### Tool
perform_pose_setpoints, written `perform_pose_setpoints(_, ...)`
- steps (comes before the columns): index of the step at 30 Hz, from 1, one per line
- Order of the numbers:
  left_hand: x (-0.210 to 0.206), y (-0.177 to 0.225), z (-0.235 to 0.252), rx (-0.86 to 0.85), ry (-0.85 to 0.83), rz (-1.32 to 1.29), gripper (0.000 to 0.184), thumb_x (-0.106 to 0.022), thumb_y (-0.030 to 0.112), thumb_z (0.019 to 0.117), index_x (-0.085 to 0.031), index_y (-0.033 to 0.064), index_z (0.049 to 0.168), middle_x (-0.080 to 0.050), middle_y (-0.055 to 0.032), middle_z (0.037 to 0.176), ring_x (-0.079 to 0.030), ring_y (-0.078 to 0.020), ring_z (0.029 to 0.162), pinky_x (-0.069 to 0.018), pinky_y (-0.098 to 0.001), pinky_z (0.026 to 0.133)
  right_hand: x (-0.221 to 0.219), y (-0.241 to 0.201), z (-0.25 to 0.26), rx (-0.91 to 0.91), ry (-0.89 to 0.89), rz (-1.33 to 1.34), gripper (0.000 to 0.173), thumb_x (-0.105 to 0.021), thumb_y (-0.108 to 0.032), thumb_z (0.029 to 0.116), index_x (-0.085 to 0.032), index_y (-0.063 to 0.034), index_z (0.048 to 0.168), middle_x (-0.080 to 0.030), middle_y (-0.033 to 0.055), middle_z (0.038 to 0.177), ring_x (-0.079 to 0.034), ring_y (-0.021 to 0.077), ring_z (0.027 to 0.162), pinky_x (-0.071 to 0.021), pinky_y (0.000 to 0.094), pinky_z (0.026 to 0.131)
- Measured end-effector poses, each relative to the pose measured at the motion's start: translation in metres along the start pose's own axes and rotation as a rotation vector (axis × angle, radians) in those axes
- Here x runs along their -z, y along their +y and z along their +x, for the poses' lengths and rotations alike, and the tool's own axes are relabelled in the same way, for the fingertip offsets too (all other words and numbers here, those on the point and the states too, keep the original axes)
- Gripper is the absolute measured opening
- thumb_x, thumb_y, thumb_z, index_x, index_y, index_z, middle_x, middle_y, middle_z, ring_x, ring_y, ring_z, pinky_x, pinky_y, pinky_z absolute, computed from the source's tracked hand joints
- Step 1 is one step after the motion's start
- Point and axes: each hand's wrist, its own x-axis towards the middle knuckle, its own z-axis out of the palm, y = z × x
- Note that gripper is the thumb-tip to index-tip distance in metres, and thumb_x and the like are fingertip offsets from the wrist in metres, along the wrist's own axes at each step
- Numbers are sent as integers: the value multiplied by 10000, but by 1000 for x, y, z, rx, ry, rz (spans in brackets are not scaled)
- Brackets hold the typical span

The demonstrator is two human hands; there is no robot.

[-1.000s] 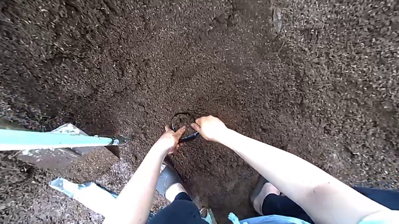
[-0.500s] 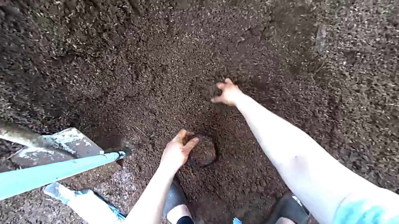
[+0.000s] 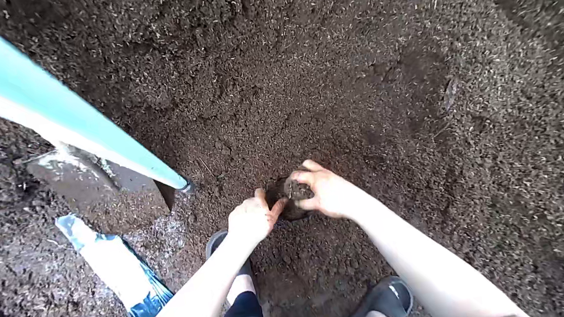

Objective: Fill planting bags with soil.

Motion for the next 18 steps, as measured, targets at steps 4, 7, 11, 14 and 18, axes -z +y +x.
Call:
perform_pose_setpoints(4,-3,6,1,-66,8,25,389,-425,319,1085,-592,90,1352,-682,-224,1218,-658,-424,1162,-515,-652,916,-28,-21,-1,-73,73,-43,465,-741,-271,935,-627,-225,1384,-479,154,1485,-534,385,1271,-484,547,1036)
perform_pose_setpoints(7,-2,3,0,-77,17,-2,434,-413,345,1095,-578,62,1380,-671,-232,1242,-647,-415,1190,-511,-633,942,-52,-18,6,-81,252,-105,384,-679,-143,959,-670,-162,1342,-546,140,1444,-548,364,1280,-477,488,1068)
perform_pose_setpoints(11,-4,-2,4,-89,31,-80,451,-395,394,1098,-610,83,1342,-680,-220,1231,-648,-410,1185,-501,-646,936,-56,-4,-7,15,314,-46,477,-703,-210,966,-600,-162,1429,-506,159,1494,-512,319,1353,-443,434,1128)
perform_pose_setpoints(14,0,-5,5,-61,-19,-83,549,-349,484,1084,-585,82,1375,-670,-223,1259,-641,-410,1204,-491,-659,946,-74,9,-22,152,441,-139,466,-529,-157,1039,-529,-127,1503,-418,149,1604,-420,264,1479,-398,382,1192)
perform_pose_setpoints(18,-5,-3,8,-150,-50,-69,434,-350,347,1115,-607,27,1256,-666,-239,1180,-646,-411,1156,-496,-638,924,-108,23,-12,151,446,-292,509,-380,19,1026,-499,-57,1515,-408,135,1619,-352,279,1521,-335,400,1233)
